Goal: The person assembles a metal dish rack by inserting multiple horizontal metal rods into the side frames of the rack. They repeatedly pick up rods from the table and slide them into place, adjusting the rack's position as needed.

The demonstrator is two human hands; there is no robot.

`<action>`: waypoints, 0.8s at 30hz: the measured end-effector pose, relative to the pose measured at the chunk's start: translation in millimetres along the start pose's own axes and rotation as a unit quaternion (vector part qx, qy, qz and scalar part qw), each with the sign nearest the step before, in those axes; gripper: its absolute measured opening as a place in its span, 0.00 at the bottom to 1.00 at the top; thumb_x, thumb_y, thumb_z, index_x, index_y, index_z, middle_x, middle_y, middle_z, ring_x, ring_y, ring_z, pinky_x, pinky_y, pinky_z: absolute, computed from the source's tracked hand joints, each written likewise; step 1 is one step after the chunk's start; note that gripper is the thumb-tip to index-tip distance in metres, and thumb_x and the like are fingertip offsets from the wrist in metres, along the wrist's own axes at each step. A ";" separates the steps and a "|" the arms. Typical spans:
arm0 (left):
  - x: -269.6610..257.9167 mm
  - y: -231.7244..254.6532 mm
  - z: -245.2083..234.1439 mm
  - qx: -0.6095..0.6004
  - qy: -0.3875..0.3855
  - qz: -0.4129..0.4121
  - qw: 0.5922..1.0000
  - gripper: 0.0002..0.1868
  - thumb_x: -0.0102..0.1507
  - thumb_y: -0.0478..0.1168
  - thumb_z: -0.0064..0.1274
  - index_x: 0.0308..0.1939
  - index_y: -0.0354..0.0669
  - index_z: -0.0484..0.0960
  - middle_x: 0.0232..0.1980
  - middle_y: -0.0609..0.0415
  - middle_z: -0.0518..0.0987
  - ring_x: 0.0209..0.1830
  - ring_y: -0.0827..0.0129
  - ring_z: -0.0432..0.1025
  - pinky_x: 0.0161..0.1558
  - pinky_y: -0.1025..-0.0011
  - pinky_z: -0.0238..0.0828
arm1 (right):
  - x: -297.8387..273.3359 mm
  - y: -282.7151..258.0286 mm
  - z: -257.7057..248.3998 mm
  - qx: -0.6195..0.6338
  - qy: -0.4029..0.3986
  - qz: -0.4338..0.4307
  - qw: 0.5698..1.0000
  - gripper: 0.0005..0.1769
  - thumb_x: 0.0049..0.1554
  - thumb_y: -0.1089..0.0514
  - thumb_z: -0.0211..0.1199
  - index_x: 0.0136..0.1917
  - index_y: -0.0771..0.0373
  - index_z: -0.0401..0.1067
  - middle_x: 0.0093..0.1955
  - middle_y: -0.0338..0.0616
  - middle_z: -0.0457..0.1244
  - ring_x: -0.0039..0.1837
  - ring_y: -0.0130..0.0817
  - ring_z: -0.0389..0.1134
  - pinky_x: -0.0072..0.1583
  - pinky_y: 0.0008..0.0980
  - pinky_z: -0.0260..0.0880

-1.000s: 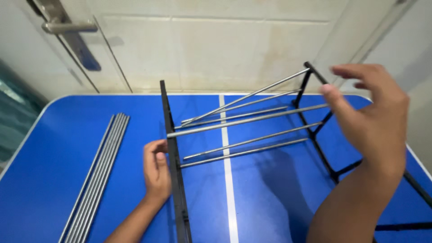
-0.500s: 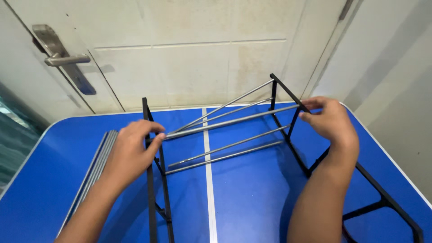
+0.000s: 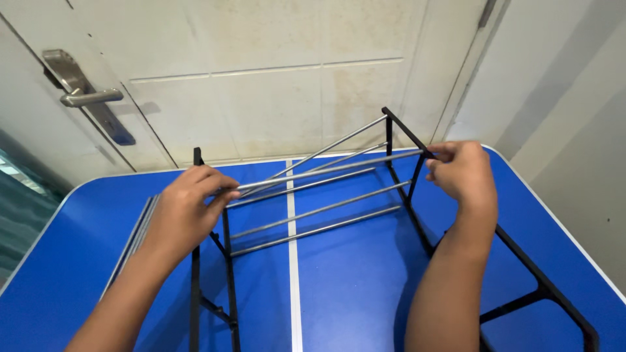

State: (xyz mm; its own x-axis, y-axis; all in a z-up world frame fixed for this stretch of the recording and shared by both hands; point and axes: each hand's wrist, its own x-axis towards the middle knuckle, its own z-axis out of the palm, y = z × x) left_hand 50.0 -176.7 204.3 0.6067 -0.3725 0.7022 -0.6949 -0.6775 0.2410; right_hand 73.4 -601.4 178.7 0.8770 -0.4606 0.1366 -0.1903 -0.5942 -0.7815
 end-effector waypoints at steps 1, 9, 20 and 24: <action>-0.6 0.2 0.4 0.013 0.000 -0.001 1.000 0.07 0.59 0.37 0.63 0.39 0.39 0.85 0.36 0.51 0.81 0.36 0.57 0.76 0.37 0.61 0.73 | 0.1 -0.6 0.5 0.005 -0.003 0.005 1.000 0.20 0.53 0.70 0.67 0.60 0.64 0.78 0.40 0.48 0.72 0.38 0.32 0.73 0.41 0.34 0.73; -6.4 -7.7 -5.4 0.030 -0.049 -0.029 0.998 0.06 0.64 0.37 0.58 0.41 0.38 0.85 0.35 0.47 0.81 0.35 0.50 0.76 0.37 0.58 0.73 | -6.7 -12.7 0.7 0.008 -0.010 0.023 1.000 0.19 0.54 0.69 0.66 0.61 0.66 0.77 0.44 0.51 0.72 0.40 0.34 0.75 0.42 0.34 0.74; -19.0 -25.7 -14.5 0.040 -0.069 -0.194 0.978 0.12 0.71 0.45 0.48 0.43 0.42 0.83 0.25 0.42 0.77 0.25 0.46 0.74 0.27 0.55 0.66 | -7.4 -12.5 1.4 -0.016 -0.006 0.024 1.000 0.20 0.55 0.69 0.67 0.61 0.65 0.77 0.44 0.52 0.73 0.39 0.35 0.74 0.42 0.35 0.73; -29.3 -28.3 -16.1 0.048 -0.015 -0.188 0.981 0.13 0.72 0.45 0.48 0.44 0.41 0.83 0.22 0.43 0.74 0.21 0.48 0.71 0.25 0.56 0.63 | -3.0 -6.9 1.5 -0.009 -0.023 0.025 0.999 0.20 0.55 0.68 0.67 0.62 0.64 0.77 0.42 0.51 0.72 0.39 0.34 0.73 0.42 0.35 0.73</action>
State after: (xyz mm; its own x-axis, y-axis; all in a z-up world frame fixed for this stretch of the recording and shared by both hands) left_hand 45.7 -136.4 187.6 0.8252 -0.1018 0.5556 -0.3805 -0.8271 0.4137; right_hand 72.7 -594.9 182.8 0.8850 -0.4604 0.0695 -0.2425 -0.5831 -0.7753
